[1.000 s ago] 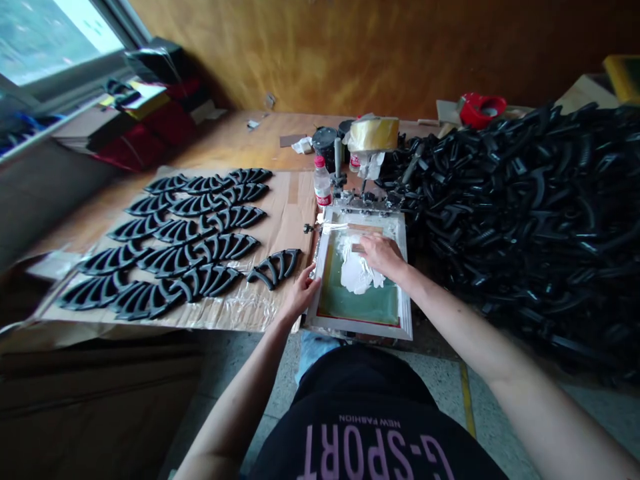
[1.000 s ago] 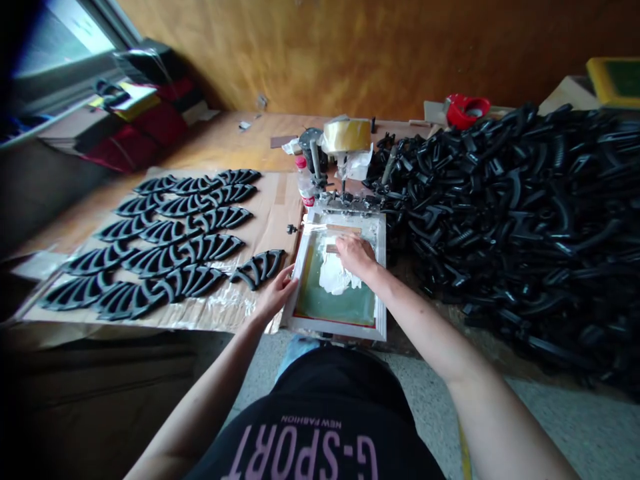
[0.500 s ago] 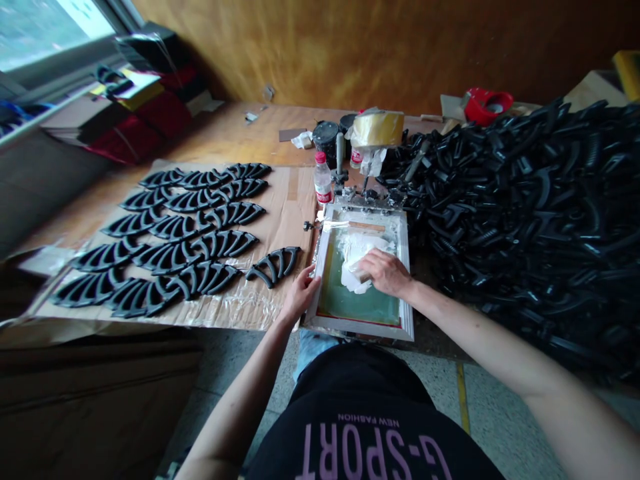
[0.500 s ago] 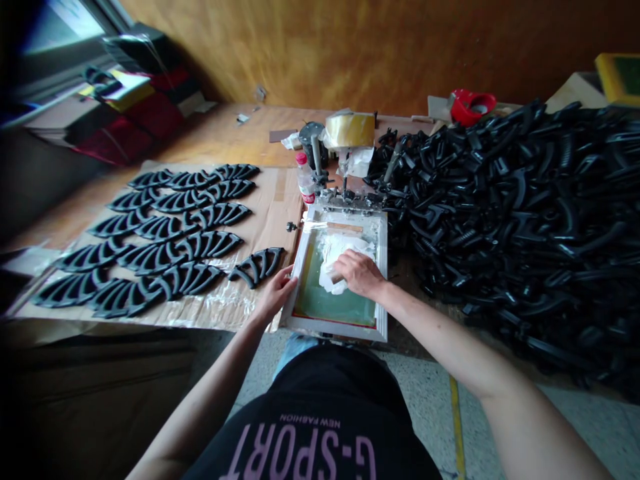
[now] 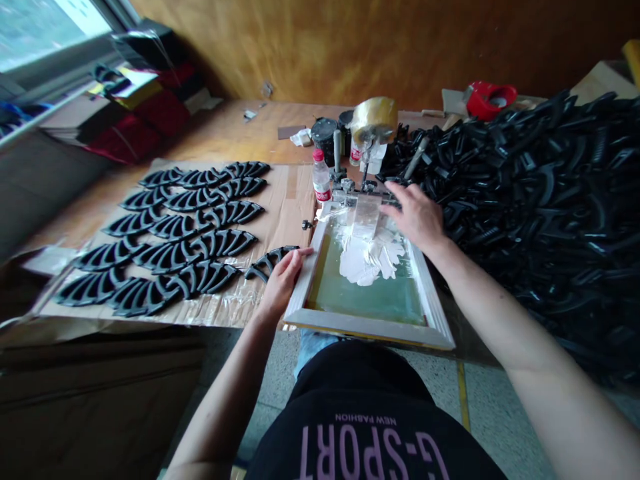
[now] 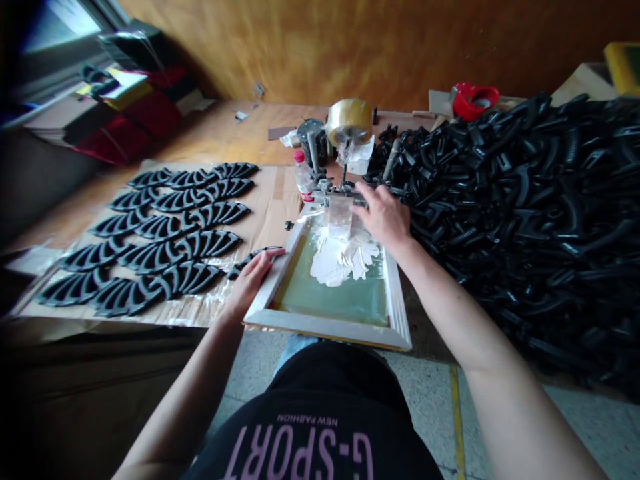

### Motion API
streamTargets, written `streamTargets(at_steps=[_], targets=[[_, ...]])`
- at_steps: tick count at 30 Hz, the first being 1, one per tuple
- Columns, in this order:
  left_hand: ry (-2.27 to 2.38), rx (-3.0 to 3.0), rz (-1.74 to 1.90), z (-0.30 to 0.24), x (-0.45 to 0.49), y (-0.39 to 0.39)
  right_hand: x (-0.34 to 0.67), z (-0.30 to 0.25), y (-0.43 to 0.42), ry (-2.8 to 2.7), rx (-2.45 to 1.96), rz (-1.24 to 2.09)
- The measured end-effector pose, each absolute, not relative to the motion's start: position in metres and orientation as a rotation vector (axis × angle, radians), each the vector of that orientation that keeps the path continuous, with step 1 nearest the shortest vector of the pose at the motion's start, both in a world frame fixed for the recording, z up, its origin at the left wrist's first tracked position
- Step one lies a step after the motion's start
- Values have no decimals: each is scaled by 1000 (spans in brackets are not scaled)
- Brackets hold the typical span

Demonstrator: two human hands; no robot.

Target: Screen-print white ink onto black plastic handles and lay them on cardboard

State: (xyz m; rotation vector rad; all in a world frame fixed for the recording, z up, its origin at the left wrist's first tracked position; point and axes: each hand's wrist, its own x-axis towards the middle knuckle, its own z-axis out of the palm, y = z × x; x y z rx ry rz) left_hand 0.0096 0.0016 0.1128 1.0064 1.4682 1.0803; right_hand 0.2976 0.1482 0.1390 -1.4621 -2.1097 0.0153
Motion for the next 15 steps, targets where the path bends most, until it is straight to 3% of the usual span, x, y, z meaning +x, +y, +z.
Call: streamTargets(at_steps=[4,9,15], targets=[[1280,933,1353,143,19,31,357,120,147,-1825,-1634,72],[1154,1020,1560,177,36,73,341,48,84,-2069,-1649,393],[1243,905,1653,169,55,63,281,16,44,-2366,-1640,222]])
